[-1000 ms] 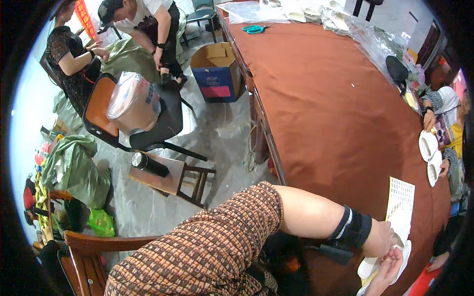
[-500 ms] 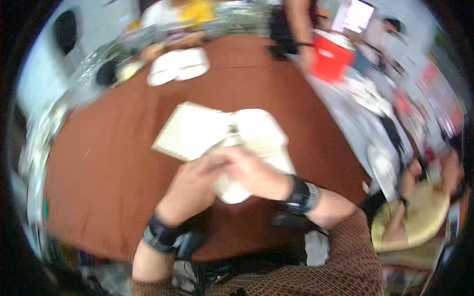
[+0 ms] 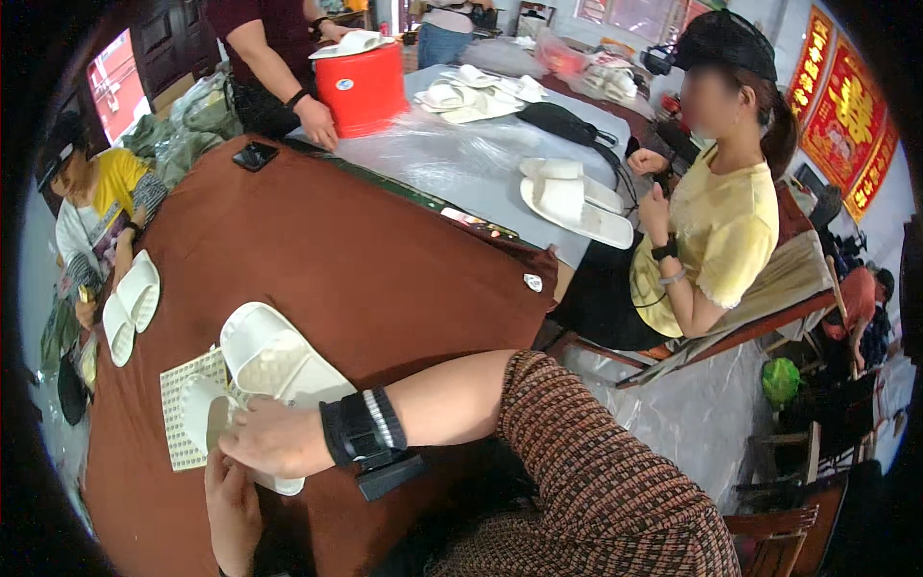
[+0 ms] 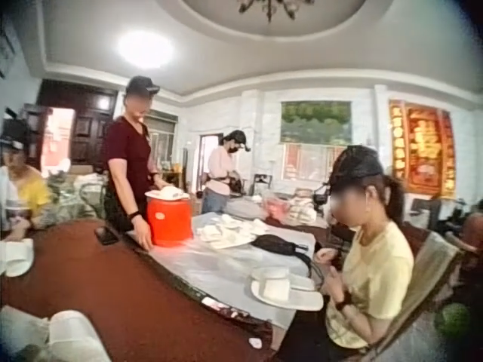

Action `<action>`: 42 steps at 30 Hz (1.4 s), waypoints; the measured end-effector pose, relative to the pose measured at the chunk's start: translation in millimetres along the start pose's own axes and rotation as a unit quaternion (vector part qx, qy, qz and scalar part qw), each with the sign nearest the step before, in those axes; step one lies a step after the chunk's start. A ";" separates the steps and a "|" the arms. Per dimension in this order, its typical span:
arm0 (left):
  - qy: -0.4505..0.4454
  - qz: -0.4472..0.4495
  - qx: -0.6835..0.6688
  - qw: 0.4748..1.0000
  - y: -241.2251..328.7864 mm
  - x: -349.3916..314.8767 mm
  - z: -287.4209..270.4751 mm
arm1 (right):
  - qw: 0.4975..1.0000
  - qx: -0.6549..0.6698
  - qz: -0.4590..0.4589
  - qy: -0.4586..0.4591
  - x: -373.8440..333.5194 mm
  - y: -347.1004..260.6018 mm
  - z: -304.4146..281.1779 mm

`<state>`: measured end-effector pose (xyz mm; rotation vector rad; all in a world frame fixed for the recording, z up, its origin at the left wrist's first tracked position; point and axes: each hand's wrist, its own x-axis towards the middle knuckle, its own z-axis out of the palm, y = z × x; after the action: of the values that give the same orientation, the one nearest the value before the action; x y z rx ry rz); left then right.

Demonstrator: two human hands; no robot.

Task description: The recorder is applying size stickers to the insoles of newly manufactured white slippers.

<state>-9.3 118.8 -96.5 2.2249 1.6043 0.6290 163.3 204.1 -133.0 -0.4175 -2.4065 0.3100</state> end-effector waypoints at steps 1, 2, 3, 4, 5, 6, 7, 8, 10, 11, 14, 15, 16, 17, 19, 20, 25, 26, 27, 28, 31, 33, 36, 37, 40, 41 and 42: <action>-0.009 0.004 -0.002 1.000 0.9 1.1 -0.1 | 1.000 -0.014 0.002 0.000 -0.2 -1.2 1.8; -0.017 0.005 -0.003 1.000 2.4 1.6 -0.9 | 1.000 -0.026 0.003 -0.001 0.6 -2.8 3.9; -0.025 0.006 -0.004 1.000 3.6 2.1 -1.5 | 0.999 -0.038 0.003 -0.002 0.9 -4.0 5.9; -0.028 0.011 -0.001 1.000 4.8 2.6 -2.1 | 0.999 -0.053 -0.003 0.011 0.1 -4.8 7.6; -0.031 0.016 0.001 0.999 5.9 3.1 -2.4 | 0.998 -0.059 0.001 0.017 0.8 -5.2 9.6; -0.034 0.022 0.003 0.999 6.6 3.7 -2.3 | 0.998 -0.066 0.006 0.022 2.6 -5.3 11.9; -0.028 0.028 -0.002 0.999 7.5 4.1 -1.8 | 0.997 -0.073 0.018 0.001 3.0 -4.7 13.7; -0.021 0.034 -0.006 0.999 8.4 3.8 -1.1 | 0.997 -0.081 -0.003 0.015 2.6 -3.5 15.1; -0.016 0.035 -0.014 0.999 9.6 3.7 -0.6 | 0.995 -0.098 -0.031 -0.008 2.2 -1.3 16.9; -0.018 0.030 -0.017 0.999 10.0 3.7 -0.7 | 0.995 -0.089 -0.032 -0.002 1.8 -0.9 17.4; -0.023 0.030 -0.008 0.999 10.2 4.4 -0.9 | 0.997 -0.072 -0.028 0.000 0.9 -0.5 16.9; -0.024 0.033 -0.001 0.999 9.7 5.0 -0.9 | 0.997 -0.070 -0.022 -0.010 1.1 -0.9 16.5; -0.022 0.039 -0.001 0.999 8.9 5.7 -0.8 | 0.998 -0.065 -0.019 -0.006 1.3 -1.2 15.9; -0.020 0.046 -0.002 0.999 7.8 6.3 -0.3 | 0.997 -0.074 -0.022 -0.011 1.4 -1.4 15.4; -0.020 0.036 -0.007 0.999 5.6 5.6 0.7 | 0.996 -0.086 -0.033 0.007 2.5 -1.8 15.4; -0.023 0.020 -0.012 0.999 4.5 4.6 1.0 | 0.996 -0.085 -0.023 -0.002 3.4 -2.0 15.9; -0.030 0.007 0.000 1.000 4.0 6.4 3.8 | 0.996 -0.089 -0.013 0.004 2.9 -0.6 20.7; -0.026 0.017 0.018 0.999 6.0 7.8 5.3 | 0.995 -0.095 -0.012 0.007 2.7 -0.9 22.1; -0.020 0.030 0.034 0.999 8.6 9.9 7.8 | 0.994 -0.104 -0.008 0.017 3.1 -2.0 23.7; 0.017 -0.020 -0.093 0.995 12.0 10.6 11.0 | 0.994 -0.109 -0.002 0.015 3.1 -2.1 24.8; 0.036 -0.042 -0.228 0.972 19.0 11.6 9.0 | 0.997 -0.064 -0.021 0.034 3.9 0.3 26.3; -0.053 0.107 0.018 0.993 16.7 11.6 -9.5 | 0.996 -0.080 -0.014 0.041 4.3 0.5 26.9; -0.095 0.080 0.037 0.992 10.8 8.6 -19.8 | 0.998 -0.058 -0.007 0.030 4.3 1.9 26.4; -0.095 0.071 0.036 0.992 8.9 7.4 -20.6 | 0.999 -0.047 -0.011 0.025 4.3 2.6 26.0; -0.093 0.057 0.039 0.993 5.8 5.4 -17.2 | 0.999 -0.042 -0.025 0.017 4.4 3.3 25.3; -0.092 0.062 0.044 0.993 5.4 5.6 -16.2 | 0.998 -0.045 -0.031 0.015 4.5 3.2 25.3; -0.090 0.066 0.049 0.993 5.1 6.0 -15.8 | 0.998 -0.053 -0.034 0.024 4.6 2.8 25.5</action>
<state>-11.9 123.0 -79.6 2.3988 1.4376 0.3767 144.0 205.5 -150.4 -0.3865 -2.3904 0.1400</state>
